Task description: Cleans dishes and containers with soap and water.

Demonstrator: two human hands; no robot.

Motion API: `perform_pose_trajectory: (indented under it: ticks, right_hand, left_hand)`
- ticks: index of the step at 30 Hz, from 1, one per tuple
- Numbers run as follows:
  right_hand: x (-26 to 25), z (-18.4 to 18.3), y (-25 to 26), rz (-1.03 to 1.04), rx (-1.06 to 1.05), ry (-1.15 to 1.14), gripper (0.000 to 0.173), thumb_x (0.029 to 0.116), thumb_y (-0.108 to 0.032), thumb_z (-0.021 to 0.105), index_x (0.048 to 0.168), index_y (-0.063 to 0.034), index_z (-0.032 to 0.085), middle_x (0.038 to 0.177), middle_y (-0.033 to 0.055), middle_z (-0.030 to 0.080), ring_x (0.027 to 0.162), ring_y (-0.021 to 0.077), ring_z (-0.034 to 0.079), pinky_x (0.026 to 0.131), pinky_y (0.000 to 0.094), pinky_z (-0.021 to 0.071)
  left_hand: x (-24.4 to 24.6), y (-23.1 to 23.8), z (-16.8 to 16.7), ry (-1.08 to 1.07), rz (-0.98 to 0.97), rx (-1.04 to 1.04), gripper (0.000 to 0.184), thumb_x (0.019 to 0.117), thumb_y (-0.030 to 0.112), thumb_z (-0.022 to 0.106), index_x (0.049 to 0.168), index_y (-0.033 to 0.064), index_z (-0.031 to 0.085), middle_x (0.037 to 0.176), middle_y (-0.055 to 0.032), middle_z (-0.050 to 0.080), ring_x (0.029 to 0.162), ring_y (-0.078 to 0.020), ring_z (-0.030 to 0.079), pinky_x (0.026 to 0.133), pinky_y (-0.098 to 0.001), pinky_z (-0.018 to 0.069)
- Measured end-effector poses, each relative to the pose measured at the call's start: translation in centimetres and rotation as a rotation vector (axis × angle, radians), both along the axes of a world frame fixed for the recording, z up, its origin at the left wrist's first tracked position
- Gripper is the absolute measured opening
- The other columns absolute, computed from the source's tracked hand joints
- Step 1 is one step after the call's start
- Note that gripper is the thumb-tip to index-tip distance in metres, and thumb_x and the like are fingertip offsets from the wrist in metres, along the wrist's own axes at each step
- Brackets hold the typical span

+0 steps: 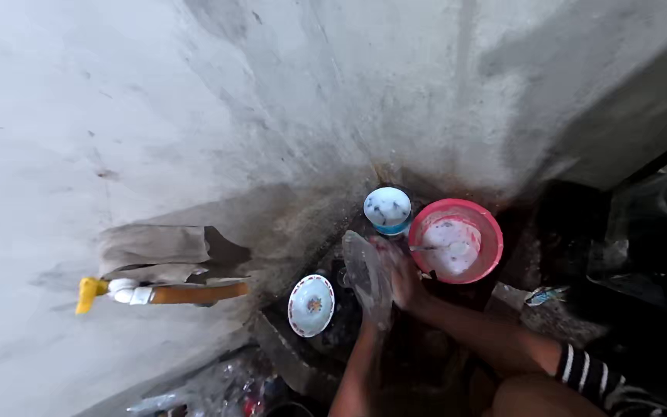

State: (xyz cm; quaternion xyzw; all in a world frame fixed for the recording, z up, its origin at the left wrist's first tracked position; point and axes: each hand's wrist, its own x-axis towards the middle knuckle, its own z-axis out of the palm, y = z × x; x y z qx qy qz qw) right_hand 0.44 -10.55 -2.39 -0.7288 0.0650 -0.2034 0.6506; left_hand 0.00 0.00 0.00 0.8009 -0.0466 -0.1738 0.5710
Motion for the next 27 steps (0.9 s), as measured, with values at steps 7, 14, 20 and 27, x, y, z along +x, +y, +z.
perform_pose_trajectory:
  ticks: [7, 14, 20, 27]
  right_hand:
    - [-2.3, 1.4, 3.0, 0.09, -0.061, -0.183, 0.048, 0.1062, -0.017, 0.045, 0.146, 0.01, 0.048, 0.149, 0.0217, 0.054, 0.139, 0.02, 0.054, 0.117, 0.0343, 0.0443]
    - [0.8, 1.0, -2.9, -0.153, 0.318, -0.011, 0.035, 0.1064, -0.017, 0.041, 0.137, -0.0013, 0.044, 0.102, 0.012, 0.072, 0.073, 0.0234, 0.073, 0.057, 0.0409, 0.0624]
    - [1.4, -1.4, -7.0, -0.2, 0.273, 0.377, 0.034, 0.1084, -0.033, 0.044, 0.129, -0.0062, 0.048, 0.079, 0.0064, 0.059, 0.055, 0.0156, 0.056, 0.052, 0.0348, 0.0519]
    - [1.4, -4.3, -7.9, 0.062, 0.508, 0.518, 0.041, 0.106, -0.04, 0.055, 0.131, -0.0075, 0.053, 0.099, 0.0134, 0.069, 0.083, 0.023, 0.069, 0.074, 0.0392, 0.06]
  left_hand:
    - [6.2, 2.8, -5.6, 0.118, 0.593, 0.261, 0.06, 0.1106, 0.046, 0.038, 0.103, -0.0054, 0.067, 0.089, -0.0197, 0.068, 0.083, -0.0297, 0.067, 0.081, -0.0494, 0.0545]
    - [4.7, 13.4, -14.0, 0.12, 1.015, 0.072, 0.045, 0.1103, 0.025, 0.047, 0.145, -0.0051, 0.044, 0.131, -0.029, 0.059, 0.116, -0.037, 0.062, 0.098, -0.0526, 0.0523]
    - [5.8, 17.1, -16.6, 0.348, 1.212, -0.212, 0.049, 0.1089, 0.017, 0.043, 0.153, 0.0009, 0.031, 0.141, -0.0276, 0.05, 0.114, -0.0366, 0.061, 0.089, -0.0506, 0.0567]
    - [7.1, 18.5, -18.6, 0.433, 1.228, -0.256, 0.043, 0.1081, 0.019, 0.05, 0.143, -0.0057, 0.045, 0.139, -0.0264, 0.054, 0.117, -0.0358, 0.062, 0.095, -0.0494, 0.0557]
